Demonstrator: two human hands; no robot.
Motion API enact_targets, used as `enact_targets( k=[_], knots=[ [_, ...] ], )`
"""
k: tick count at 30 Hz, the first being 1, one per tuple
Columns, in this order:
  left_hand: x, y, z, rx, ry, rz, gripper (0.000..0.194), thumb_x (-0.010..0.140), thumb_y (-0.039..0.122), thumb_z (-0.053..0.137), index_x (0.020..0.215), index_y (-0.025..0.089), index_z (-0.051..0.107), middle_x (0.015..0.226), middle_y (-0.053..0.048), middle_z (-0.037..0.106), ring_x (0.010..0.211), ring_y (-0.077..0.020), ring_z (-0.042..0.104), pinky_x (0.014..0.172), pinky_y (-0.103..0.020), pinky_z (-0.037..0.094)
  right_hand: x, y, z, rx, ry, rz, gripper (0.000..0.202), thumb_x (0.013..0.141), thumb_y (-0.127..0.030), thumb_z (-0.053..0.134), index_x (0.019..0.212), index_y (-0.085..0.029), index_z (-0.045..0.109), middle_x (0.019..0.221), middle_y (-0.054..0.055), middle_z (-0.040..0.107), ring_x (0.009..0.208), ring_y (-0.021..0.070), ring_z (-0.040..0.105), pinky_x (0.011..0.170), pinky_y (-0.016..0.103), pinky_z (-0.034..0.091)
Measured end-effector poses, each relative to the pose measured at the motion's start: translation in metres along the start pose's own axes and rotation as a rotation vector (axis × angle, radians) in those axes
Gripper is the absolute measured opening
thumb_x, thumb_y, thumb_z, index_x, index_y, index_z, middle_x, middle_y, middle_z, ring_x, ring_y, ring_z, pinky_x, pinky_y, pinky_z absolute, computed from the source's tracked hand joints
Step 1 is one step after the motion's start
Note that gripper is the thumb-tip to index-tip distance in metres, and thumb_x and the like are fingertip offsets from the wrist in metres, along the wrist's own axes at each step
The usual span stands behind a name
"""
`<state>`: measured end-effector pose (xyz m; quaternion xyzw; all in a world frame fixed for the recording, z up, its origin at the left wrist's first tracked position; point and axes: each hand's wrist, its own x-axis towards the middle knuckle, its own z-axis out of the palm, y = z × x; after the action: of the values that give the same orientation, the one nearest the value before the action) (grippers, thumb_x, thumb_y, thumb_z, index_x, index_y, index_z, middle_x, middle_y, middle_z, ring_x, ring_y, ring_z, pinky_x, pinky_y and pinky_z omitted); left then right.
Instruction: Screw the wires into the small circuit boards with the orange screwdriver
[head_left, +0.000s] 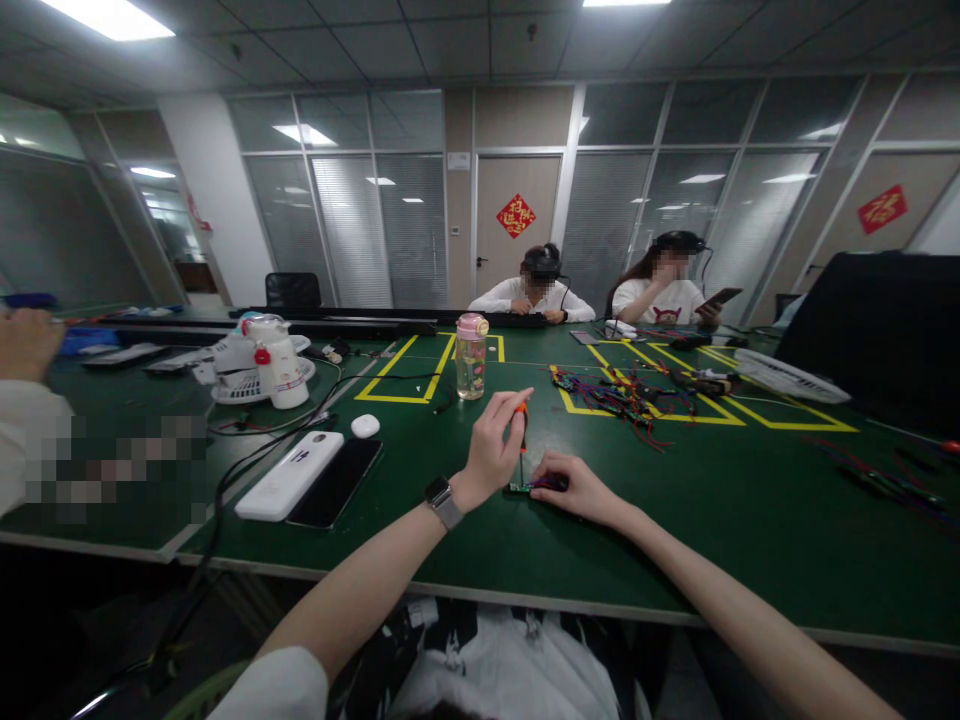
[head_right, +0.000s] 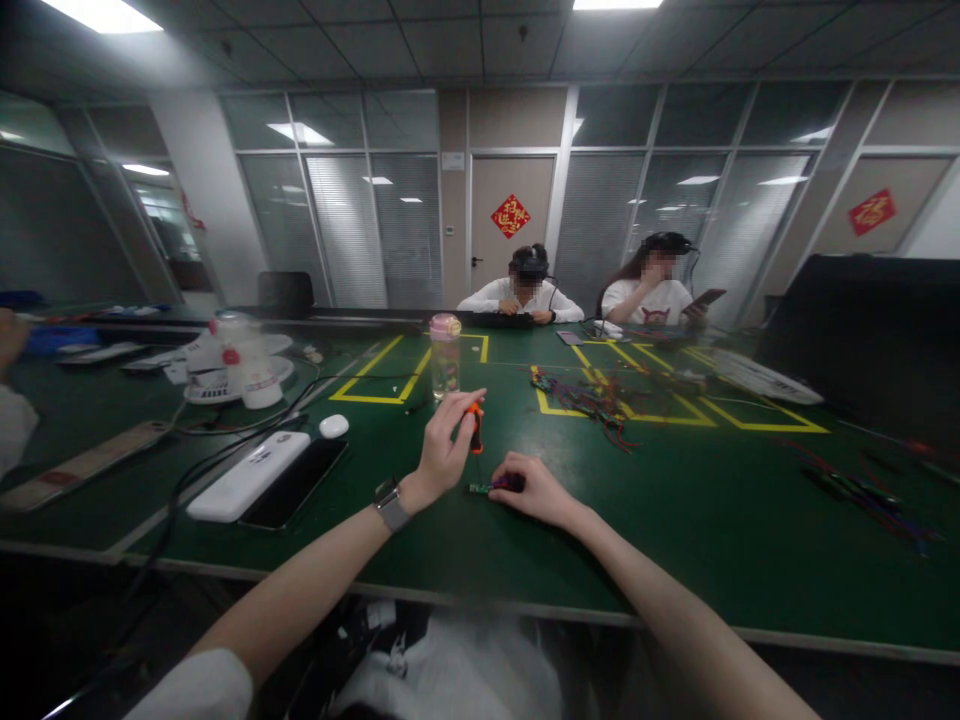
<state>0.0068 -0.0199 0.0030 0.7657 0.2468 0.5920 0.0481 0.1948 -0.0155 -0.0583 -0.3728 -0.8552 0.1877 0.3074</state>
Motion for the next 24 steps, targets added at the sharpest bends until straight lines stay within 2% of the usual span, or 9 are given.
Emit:
enact_targets(
  k=[5, 10, 15, 18, 24],
  knots=[
    [0.0008, -0.0005, 0.0017, 0.05, 0.025, 0.017, 0.029, 0.094, 0.019, 0.044, 0.12, 0.019, 0.057, 0.099, -0.006, 0.059, 0.092, -0.0152, 0.058, 0.082, -0.028, 0.049, 0.0001, -0.0022, 0.0, 0.005, 0.006, 0.006, 0.018, 0.079, -0.034, 0.069, 0.082, -0.017, 0.069, 0.08, 0.004, 0.061, 0.074, 0.0164, 0.057, 0.069, 0.028, 0.046],
    [-0.0012, -0.0038, 0.003, 0.08, 0.053, 0.029, 0.021, 0.091, 0.028, 0.055, 0.108, 0.02, 0.064, 0.09, -0.004, 0.053, 0.084, -0.0138, 0.055, 0.076, -0.026, 0.049, 0.0004, -0.0015, 0.0005, 0.005, 0.006, 0.007, 0.016, 0.08, -0.033, 0.068, 0.082, -0.017, 0.07, 0.08, 0.005, 0.062, 0.074, 0.0167, 0.058, 0.068, 0.028, 0.046],
    [-0.0012, -0.0026, 0.0005, -0.01, -0.013, 0.001, 0.031, 0.097, 0.021, 0.037, 0.122, 0.019, 0.056, 0.104, -0.007, 0.058, 0.095, -0.015, 0.057, 0.086, -0.029, 0.048, 0.0003, -0.0007, 0.0009, 0.002, -0.002, 0.013, 0.016, 0.081, -0.032, 0.068, 0.083, -0.016, 0.07, 0.08, 0.005, 0.063, 0.075, 0.0166, 0.058, 0.07, 0.028, 0.046],
    [0.0002, -0.0017, -0.0003, -0.058, -0.036, 0.007, 0.033, 0.098, 0.019, 0.035, 0.126, 0.018, 0.053, 0.109, -0.008, 0.061, 0.1, -0.0155, 0.059, 0.089, -0.03, 0.048, 0.0001, -0.0013, 0.0005, -0.003, -0.007, 0.02, 0.016, 0.081, -0.033, 0.068, 0.083, -0.017, 0.07, 0.08, 0.005, 0.063, 0.075, 0.0165, 0.058, 0.07, 0.028, 0.047],
    [0.001, -0.005, 0.002, -0.014, 0.036, 0.002, 0.024, 0.093, 0.026, 0.052, 0.115, 0.018, 0.059, 0.093, -0.004, 0.061, 0.082, -0.0133, 0.057, 0.076, -0.026, 0.048, 0.0001, -0.0009, 0.0006, -0.005, -0.008, 0.001, 0.017, 0.081, -0.034, 0.067, 0.083, -0.017, 0.07, 0.08, 0.005, 0.063, 0.074, 0.0165, 0.058, 0.069, 0.028, 0.046]
  ],
)
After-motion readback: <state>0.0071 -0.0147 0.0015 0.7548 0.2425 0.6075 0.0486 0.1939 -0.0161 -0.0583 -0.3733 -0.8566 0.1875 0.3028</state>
